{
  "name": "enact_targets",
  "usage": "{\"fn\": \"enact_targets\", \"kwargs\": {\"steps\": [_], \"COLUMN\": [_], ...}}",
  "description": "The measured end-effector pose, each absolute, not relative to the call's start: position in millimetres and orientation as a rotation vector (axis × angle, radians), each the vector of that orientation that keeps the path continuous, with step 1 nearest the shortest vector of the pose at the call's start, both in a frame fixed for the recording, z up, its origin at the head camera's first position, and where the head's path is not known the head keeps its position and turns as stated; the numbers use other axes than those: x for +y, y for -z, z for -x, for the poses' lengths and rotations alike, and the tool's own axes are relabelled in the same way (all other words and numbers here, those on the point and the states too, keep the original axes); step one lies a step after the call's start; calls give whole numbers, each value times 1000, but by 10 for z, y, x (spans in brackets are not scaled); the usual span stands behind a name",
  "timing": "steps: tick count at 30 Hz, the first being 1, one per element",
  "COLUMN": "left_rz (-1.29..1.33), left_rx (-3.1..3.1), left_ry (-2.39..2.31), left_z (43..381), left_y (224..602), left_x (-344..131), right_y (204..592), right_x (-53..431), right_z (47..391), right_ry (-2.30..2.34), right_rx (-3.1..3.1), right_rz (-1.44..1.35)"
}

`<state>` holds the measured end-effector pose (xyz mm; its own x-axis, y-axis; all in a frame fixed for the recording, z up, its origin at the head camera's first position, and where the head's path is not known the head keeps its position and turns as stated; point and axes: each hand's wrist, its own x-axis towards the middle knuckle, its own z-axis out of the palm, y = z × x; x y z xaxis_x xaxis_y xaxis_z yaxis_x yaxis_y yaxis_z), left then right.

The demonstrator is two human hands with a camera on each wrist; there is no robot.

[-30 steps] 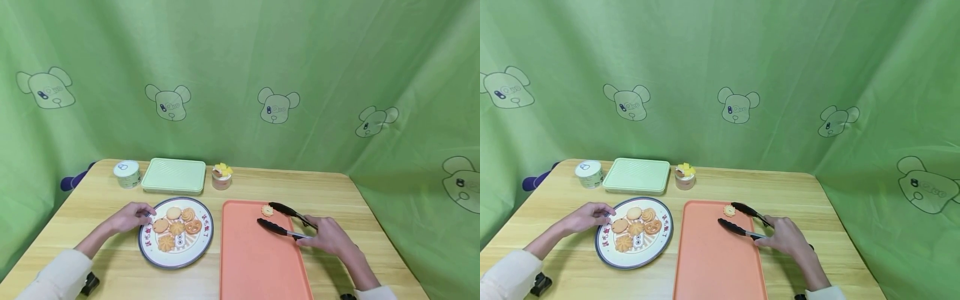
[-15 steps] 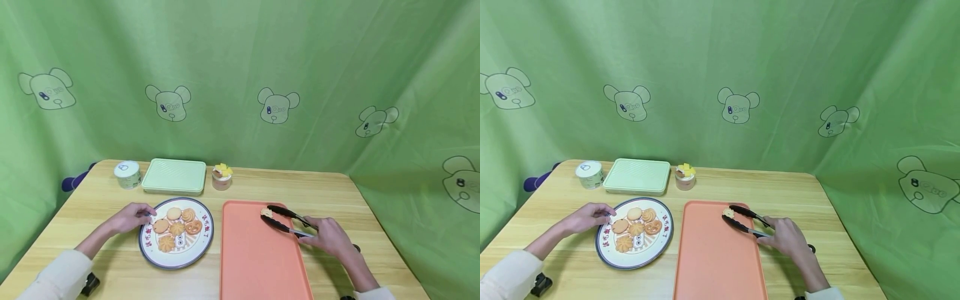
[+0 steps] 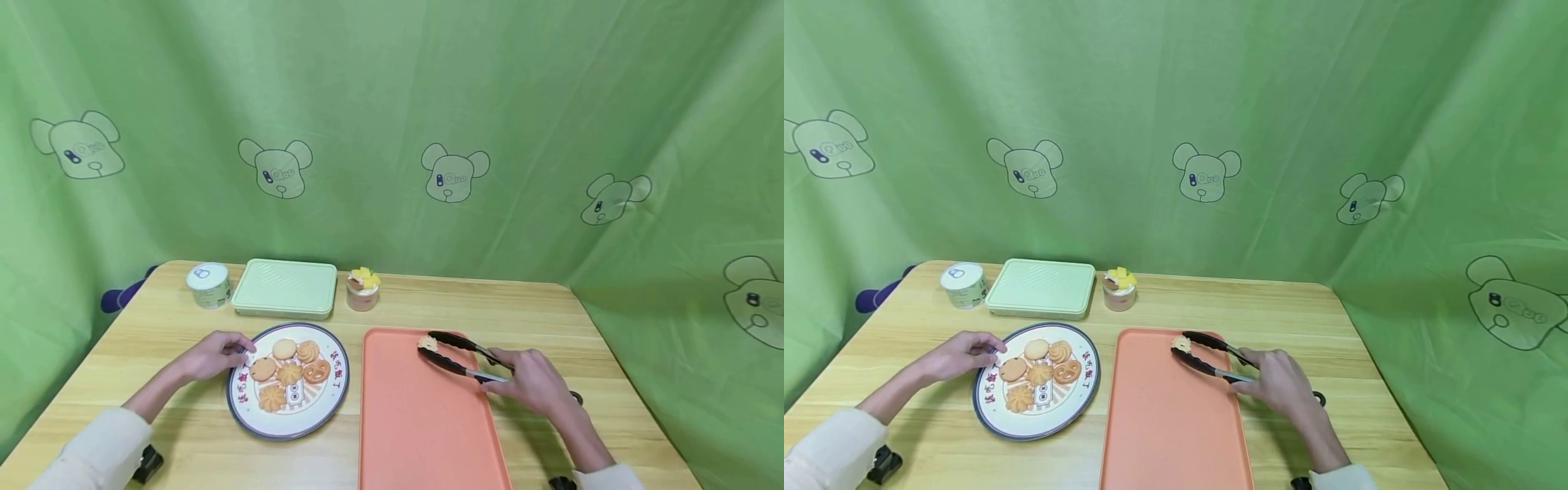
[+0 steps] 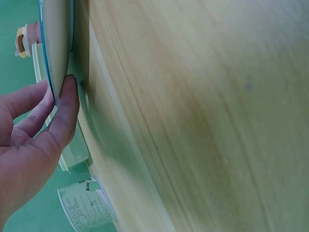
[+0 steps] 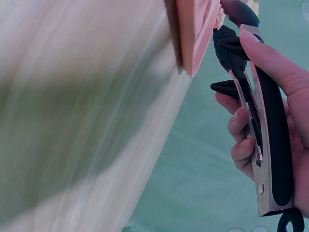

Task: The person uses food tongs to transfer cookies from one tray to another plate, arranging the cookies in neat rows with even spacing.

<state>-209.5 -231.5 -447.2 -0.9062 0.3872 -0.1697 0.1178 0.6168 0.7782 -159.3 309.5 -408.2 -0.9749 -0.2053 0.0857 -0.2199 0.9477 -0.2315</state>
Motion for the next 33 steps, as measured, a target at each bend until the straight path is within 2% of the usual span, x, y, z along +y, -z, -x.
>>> {"fn": "enact_targets", "kwargs": {"steps": [18, 33], "left_rz": [-364, -350], "left_rx": [2481, 2496], "left_ry": [-1202, -1177], "left_z": [2098, 2113], "left_y": [4461, 4449], "left_x": [-2316, -2302], "right_y": [4032, 4039], "right_x": [2504, 1854], "right_z": [1744, 1733], "right_ry": [-434, -529], "right_rx": [-2951, -2937], "right_rz": [-617, -861]}}
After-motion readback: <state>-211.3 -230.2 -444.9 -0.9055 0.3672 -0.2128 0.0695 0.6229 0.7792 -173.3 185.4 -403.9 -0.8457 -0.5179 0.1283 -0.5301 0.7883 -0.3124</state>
